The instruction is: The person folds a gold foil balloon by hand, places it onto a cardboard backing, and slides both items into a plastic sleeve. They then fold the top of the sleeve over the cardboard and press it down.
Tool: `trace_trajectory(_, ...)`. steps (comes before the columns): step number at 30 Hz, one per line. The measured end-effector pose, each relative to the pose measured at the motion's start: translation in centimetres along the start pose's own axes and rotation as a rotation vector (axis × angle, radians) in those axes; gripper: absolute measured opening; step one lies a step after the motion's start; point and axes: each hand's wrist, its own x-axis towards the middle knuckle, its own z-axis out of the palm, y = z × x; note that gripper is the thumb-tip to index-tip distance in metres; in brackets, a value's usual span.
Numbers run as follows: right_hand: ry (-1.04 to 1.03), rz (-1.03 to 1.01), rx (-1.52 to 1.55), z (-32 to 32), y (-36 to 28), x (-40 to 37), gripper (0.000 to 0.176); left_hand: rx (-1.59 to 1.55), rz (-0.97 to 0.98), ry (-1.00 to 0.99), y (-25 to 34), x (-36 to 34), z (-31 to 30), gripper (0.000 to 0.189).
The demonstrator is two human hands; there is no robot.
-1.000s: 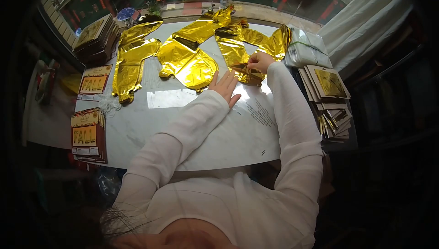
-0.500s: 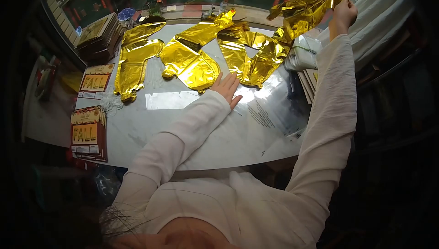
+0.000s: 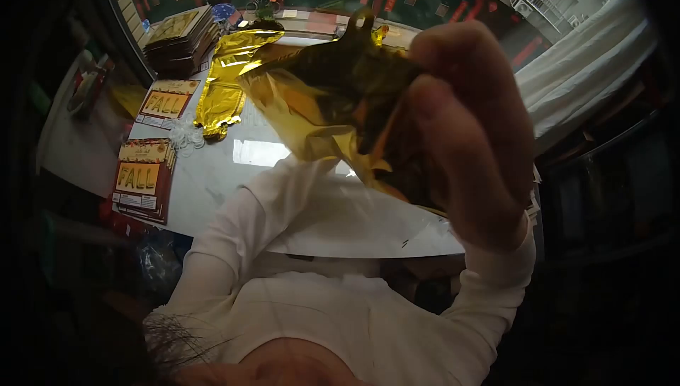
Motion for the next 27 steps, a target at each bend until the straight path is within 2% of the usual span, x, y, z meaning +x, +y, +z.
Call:
trace_trajectory(2, 0.149, -0.021, 0.225, -1.2, -0.1, 0.3, 0.033, -0.498, -0.036, -0.151, -0.3, -3.9, -2.0, 0.098)
trace_trajectory(4, 0.322, -0.03, 0.362, -2.0, 0.6, 0.2, 0.04, -0.828, -0.104, -0.285, -1.3, -8.3, -4.0, 0.103)
trace_trajectory(5, 0.443, 0.04, 0.22, -5.0, 2.1, -0.3, 0.047, -0.947, -0.13, -0.343, -2.0, -10.1, -4.8, 0.106)
trace_trajectory(6, 0.476, 0.104, 0.267, -6.5, 3.6, -0.6, 0.045, -1.027, -0.147, -0.379, -2.4, -11.8, -5.3, 0.108)
trace_trajectory(9, 0.453, 0.349, 0.623, -9.9, 10.2, -2.4, 0.042, -1.14, -0.148, -0.483, -3.2, -15.1, -6.8, 0.115)
trace_trajectory(10, 0.488, 0.47, 0.519, -9.1, 10.9, -3.2, 0.04, -1.165, -0.128, -0.504, -3.3, -15.8, -7.1, 0.118)
trace_trajectory(13, 0.579, 0.534, 0.435, -7.5, 15.1, -7.1, 0.013, -1.325, -0.051, -0.545, -3.3, -17.7, -7.5, 0.123)
trace_trajectory(15, 0.357, 0.691, 0.361, -8.6, 18.6, -11.2, 0.011, -1.489, -0.038, -0.507, -4.0, -18.2, -7.6, 0.119)
trace_trajectory(17, 0.323, 0.895, 0.192, -7.1, 18.4, -13.1, 0.01, -1.162, -0.319, -0.056, -5.3, -17.7, -6.8, 0.102)
trace_trajectory(18, 0.219, 0.916, 0.101, -8.1, 20.4, -14.6, 0.012, -1.057, -0.389, 0.02, -5.1, -17.2, -6.4, 0.08)
trace_trajectory(19, 0.217, 0.917, 0.099, -8.2, 20.4, -15.0, 0.012, -1.089, -0.247, 0.143, -4.9, -17.0, -4.9, 0.069)
trace_trajectory(20, 0.155, 0.986, 0.131, -8.3, 20.4, -15.3, 0.013, -0.885, -0.283, 0.103, -5.5, -16.7, -5.5, 0.069)
trace_trajectory(21, 0.094, 1.053, 0.162, -8.3, 20.1, -15.2, 0.015, -0.804, -0.266, 0.111, -3.3, -16.5, -5.4, 0.078)
trace_trajectory(22, 0.071, 0.977, 0.185, -8.2, 19.7, -15.0, 0.016, -0.723, -0.25, 0.119, -1.2, -16.4, -5.3, 0.092)
trace_trajectory(23, 0.077, 0.98, 0.182, -8.0, 19.2, -14.8, 0.016, -0.581, 0.095, 0.117, -3.8, -15.3, -4.9, 0.106)
trace_trajectory(25, 0.173, 0.737, 0.326, -7.3, 17.2, -13.5, 0.02, -0.591, 0.191, 0.108, 1.1, -15.9, -6.1, 0.112)
trace_trajectory(27, 0.178, 0.689, 0.34, -8.0, 16.5, -13.2, 0.024, -0.582, 0.352, 0.106, 4.7, -16.6, -7.3, 0.115)
